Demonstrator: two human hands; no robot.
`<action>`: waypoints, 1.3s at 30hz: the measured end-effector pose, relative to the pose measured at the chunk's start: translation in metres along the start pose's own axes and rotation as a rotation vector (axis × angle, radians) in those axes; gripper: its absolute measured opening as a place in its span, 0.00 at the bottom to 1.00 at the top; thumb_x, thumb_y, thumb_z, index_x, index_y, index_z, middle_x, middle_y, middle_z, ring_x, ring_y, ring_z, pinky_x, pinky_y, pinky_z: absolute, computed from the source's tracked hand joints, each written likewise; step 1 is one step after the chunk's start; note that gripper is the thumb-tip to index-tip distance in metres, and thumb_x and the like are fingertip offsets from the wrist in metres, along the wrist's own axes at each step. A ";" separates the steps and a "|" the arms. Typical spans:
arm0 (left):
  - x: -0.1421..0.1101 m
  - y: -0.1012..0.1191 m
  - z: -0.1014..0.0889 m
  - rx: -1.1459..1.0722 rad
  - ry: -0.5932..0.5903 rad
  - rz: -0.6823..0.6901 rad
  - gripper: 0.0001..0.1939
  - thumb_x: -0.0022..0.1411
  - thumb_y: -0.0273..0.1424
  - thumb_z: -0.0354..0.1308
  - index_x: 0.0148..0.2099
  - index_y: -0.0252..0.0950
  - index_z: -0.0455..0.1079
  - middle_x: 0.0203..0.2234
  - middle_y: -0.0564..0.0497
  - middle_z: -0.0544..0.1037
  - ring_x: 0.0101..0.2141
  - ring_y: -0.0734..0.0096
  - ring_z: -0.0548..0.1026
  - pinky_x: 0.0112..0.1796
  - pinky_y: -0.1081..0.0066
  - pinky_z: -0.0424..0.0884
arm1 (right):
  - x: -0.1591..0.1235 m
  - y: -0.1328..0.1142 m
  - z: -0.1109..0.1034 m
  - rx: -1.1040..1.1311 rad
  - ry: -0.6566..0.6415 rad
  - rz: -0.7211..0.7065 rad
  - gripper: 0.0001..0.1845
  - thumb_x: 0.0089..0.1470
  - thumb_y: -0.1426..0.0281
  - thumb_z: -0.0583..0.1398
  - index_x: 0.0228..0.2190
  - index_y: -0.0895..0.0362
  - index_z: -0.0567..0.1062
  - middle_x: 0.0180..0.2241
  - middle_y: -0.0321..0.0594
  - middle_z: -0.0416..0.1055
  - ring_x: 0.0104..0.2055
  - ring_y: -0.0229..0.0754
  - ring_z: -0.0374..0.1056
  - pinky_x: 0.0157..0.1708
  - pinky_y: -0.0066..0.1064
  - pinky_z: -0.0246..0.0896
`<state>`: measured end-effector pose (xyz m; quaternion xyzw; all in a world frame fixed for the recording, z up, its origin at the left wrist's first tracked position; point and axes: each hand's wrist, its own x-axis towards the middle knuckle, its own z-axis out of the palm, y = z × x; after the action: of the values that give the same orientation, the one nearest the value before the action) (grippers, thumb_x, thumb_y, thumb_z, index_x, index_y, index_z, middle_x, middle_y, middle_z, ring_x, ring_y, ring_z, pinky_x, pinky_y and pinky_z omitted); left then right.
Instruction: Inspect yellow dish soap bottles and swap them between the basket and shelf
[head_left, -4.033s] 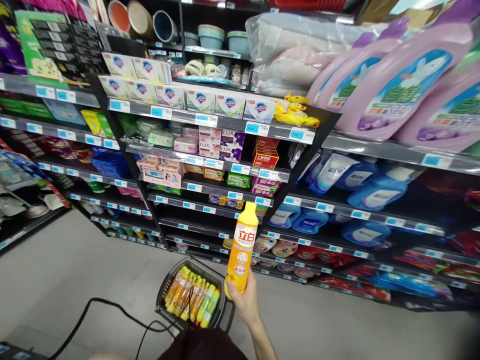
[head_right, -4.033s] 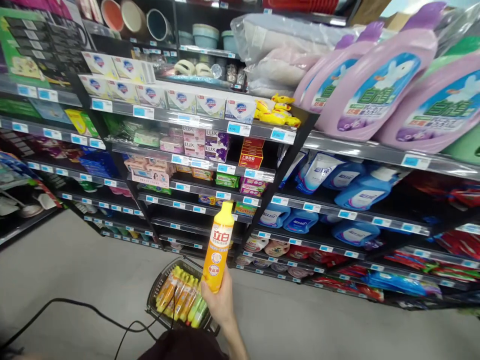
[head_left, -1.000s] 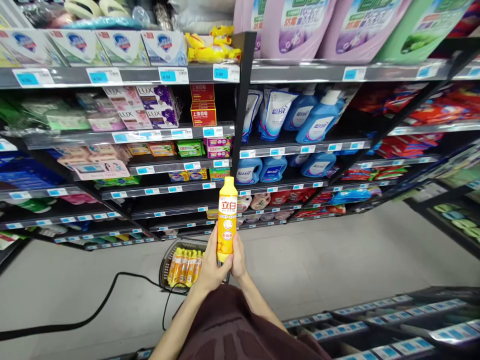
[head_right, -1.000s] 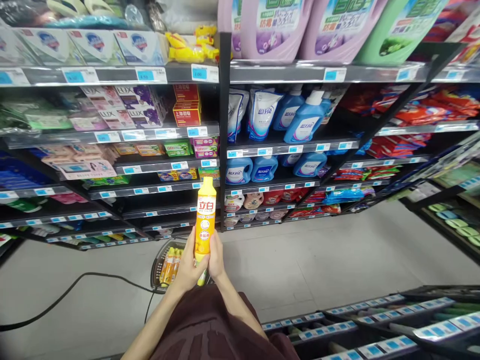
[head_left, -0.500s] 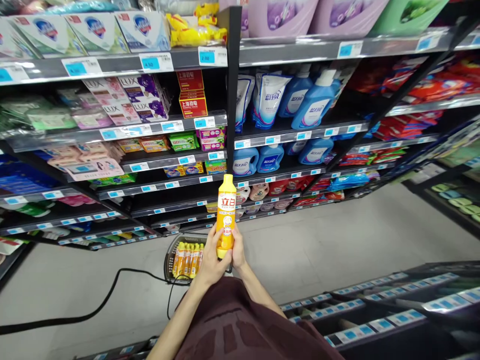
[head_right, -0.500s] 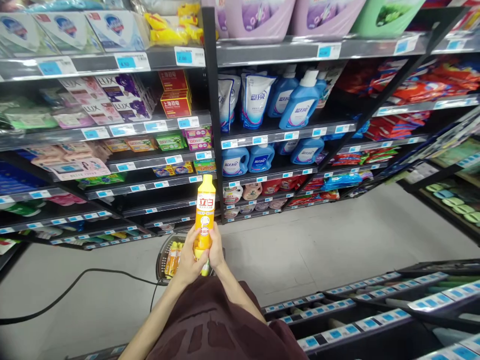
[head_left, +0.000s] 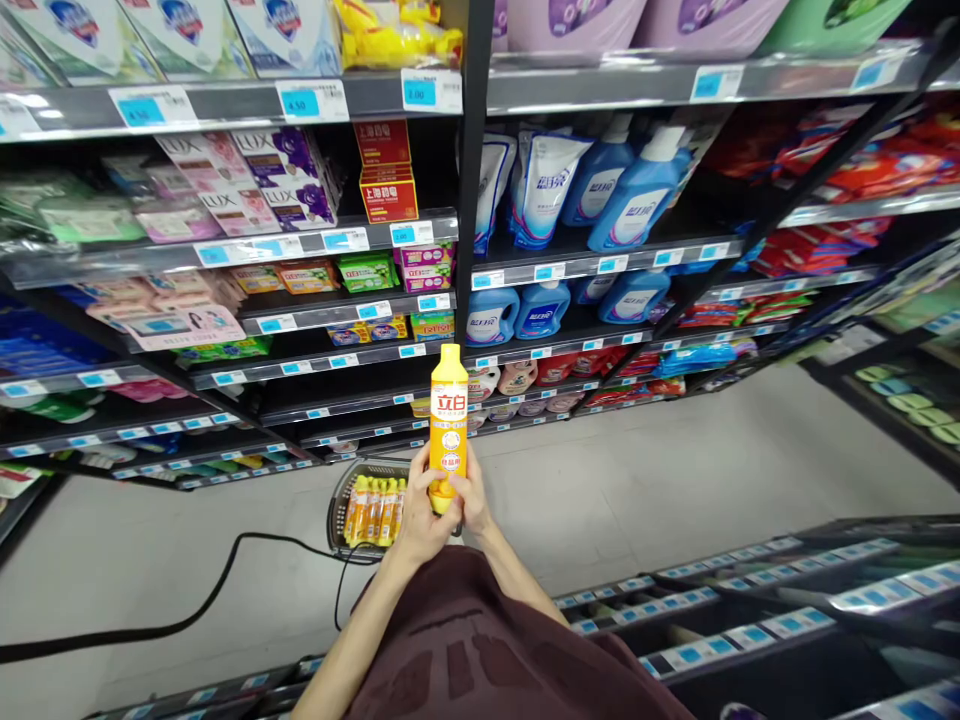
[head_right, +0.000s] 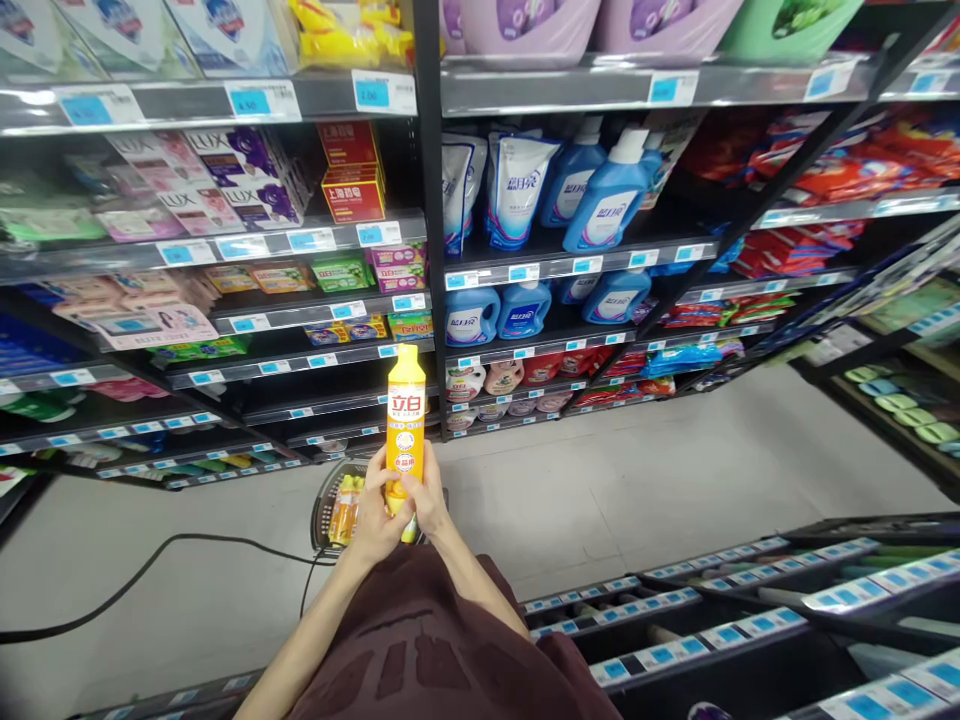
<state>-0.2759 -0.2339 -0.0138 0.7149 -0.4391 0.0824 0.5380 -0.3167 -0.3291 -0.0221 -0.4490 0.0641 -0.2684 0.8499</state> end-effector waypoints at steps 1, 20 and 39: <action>0.000 0.000 -0.001 0.000 -0.009 0.000 0.17 0.64 0.28 0.57 0.53 0.42 0.58 0.63 0.39 0.60 0.61 0.52 0.66 0.51 0.50 0.73 | 0.000 0.000 0.000 -0.020 0.000 -0.002 0.17 0.52 0.65 0.62 0.44 0.53 0.71 0.40 0.39 0.72 0.40 0.43 0.70 0.43 0.34 0.69; 0.003 -0.011 -0.005 -0.059 0.000 -0.082 0.28 0.60 0.27 0.59 0.60 0.41 0.53 0.64 0.35 0.57 0.64 0.49 0.61 0.54 0.48 0.70 | 0.013 0.006 0.012 0.062 0.101 0.085 0.15 0.54 0.61 0.57 0.42 0.53 0.71 0.40 0.40 0.74 0.41 0.45 0.72 0.41 0.35 0.70; -0.002 -0.002 -0.003 0.064 -0.042 -0.014 0.32 0.57 0.26 0.57 0.63 0.41 0.56 0.62 0.37 0.59 0.61 0.48 0.65 0.55 0.45 0.68 | 0.003 0.000 0.002 -0.097 0.137 0.061 0.15 0.57 0.58 0.58 0.42 0.55 0.72 0.40 0.39 0.74 0.39 0.43 0.70 0.41 0.32 0.67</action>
<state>-0.2745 -0.2299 -0.0152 0.7363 -0.4423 0.0776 0.5061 -0.3131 -0.3293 -0.0210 -0.4680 0.1489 -0.2690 0.8286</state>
